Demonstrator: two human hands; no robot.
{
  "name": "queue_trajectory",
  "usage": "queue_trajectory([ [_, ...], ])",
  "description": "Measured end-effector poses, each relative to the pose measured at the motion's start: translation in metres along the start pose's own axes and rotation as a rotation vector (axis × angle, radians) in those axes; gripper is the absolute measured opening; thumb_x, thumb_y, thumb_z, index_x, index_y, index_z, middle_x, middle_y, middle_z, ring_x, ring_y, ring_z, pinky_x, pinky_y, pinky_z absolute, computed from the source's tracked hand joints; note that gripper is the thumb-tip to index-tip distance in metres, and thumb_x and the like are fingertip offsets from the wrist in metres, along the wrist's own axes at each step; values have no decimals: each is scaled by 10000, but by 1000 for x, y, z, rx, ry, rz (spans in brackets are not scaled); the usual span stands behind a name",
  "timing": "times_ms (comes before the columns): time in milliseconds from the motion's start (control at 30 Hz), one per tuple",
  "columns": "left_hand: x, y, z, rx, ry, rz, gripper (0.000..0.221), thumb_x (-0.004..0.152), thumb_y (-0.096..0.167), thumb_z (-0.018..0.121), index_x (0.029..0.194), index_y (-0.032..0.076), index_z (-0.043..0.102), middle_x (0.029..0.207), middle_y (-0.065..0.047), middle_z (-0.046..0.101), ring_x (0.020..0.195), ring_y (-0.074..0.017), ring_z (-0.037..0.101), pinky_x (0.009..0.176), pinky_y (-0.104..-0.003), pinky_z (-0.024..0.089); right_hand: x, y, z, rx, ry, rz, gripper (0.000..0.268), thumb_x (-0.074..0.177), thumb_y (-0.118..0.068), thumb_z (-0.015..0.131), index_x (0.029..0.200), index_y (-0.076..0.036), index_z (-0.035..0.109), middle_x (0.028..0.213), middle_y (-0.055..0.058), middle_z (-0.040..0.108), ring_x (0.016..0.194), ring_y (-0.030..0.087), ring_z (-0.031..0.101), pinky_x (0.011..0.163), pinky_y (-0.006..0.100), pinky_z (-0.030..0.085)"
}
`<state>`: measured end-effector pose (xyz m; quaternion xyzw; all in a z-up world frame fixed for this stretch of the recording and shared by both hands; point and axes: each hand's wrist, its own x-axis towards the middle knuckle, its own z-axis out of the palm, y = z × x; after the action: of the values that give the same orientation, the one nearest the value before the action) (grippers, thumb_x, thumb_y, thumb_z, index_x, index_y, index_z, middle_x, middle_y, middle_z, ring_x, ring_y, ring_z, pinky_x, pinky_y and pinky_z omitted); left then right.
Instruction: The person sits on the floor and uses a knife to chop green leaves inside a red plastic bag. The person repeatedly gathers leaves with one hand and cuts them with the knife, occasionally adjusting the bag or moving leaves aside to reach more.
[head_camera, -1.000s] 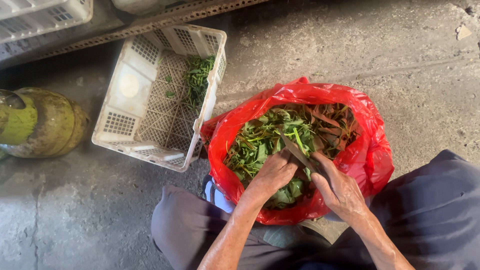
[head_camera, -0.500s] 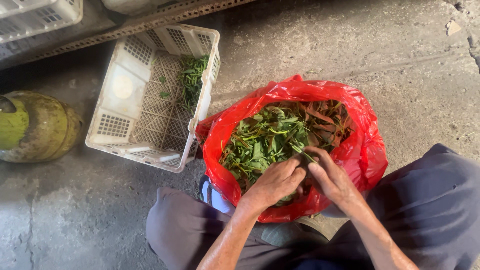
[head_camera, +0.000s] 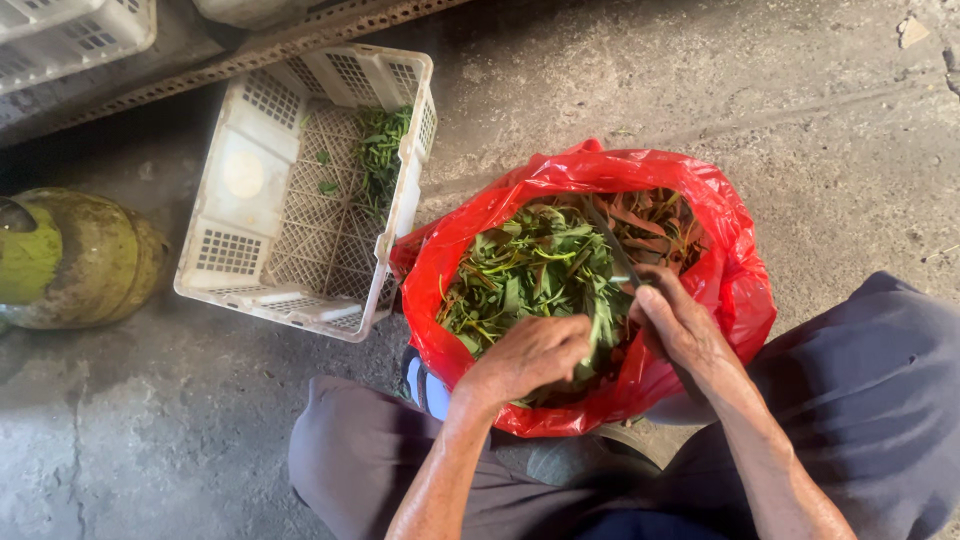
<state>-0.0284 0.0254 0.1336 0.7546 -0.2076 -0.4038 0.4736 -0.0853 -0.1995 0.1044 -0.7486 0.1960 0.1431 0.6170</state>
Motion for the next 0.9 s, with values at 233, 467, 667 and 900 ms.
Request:
queue_trajectory([
  [233, 9, -41, -13, 711, 720, -134, 183, 993, 198, 551, 988, 17, 577, 738, -195, 684, 650, -373, 692, 616, -502, 538, 9, 11, -3, 58, -2, 51, 583, 1004, -368, 490, 1561, -202, 439, 833, -26, 565, 638, 56, 483, 531, 226, 426],
  [467, 26, -56, -1, 829, 736, -62, 163, 941, 196, 608, 893, 47, 654, 865, -161, 709, 758, -327, 713, 768, -531, 526, 6, 26, -12, 210, -33, 40, 564, 1027, -376, 479, 1550, -164, 464, 830, 2, 523, 595, 84, 452, 497, 235, 386],
  [667, 44, -76, 21, 908, 583, 149, 164, 844, 57, 665, 1006, 49, 695, 1030, -129, 631, 980, -287, 637, 846, -499, 508, 7, 28, -15, 218, -60, 35, 558, 1028, -362, 456, 1544, -149, 457, 808, 13, 505, 558, 99, 448, 471, 252, 382],
  [900, 62, -107, 33, 1038, 412, 92, 284, 747, -14, 695, 1025, 45, 687, 1096, -121, 545, 1090, -308, 539, 883, -499, 469, -2, 26, -18, 174, -82, 31, 551, 1034, -355, 456, 1534, -126, 480, 822, 12, 510, 558, 95, 445, 479, 248, 380],
])
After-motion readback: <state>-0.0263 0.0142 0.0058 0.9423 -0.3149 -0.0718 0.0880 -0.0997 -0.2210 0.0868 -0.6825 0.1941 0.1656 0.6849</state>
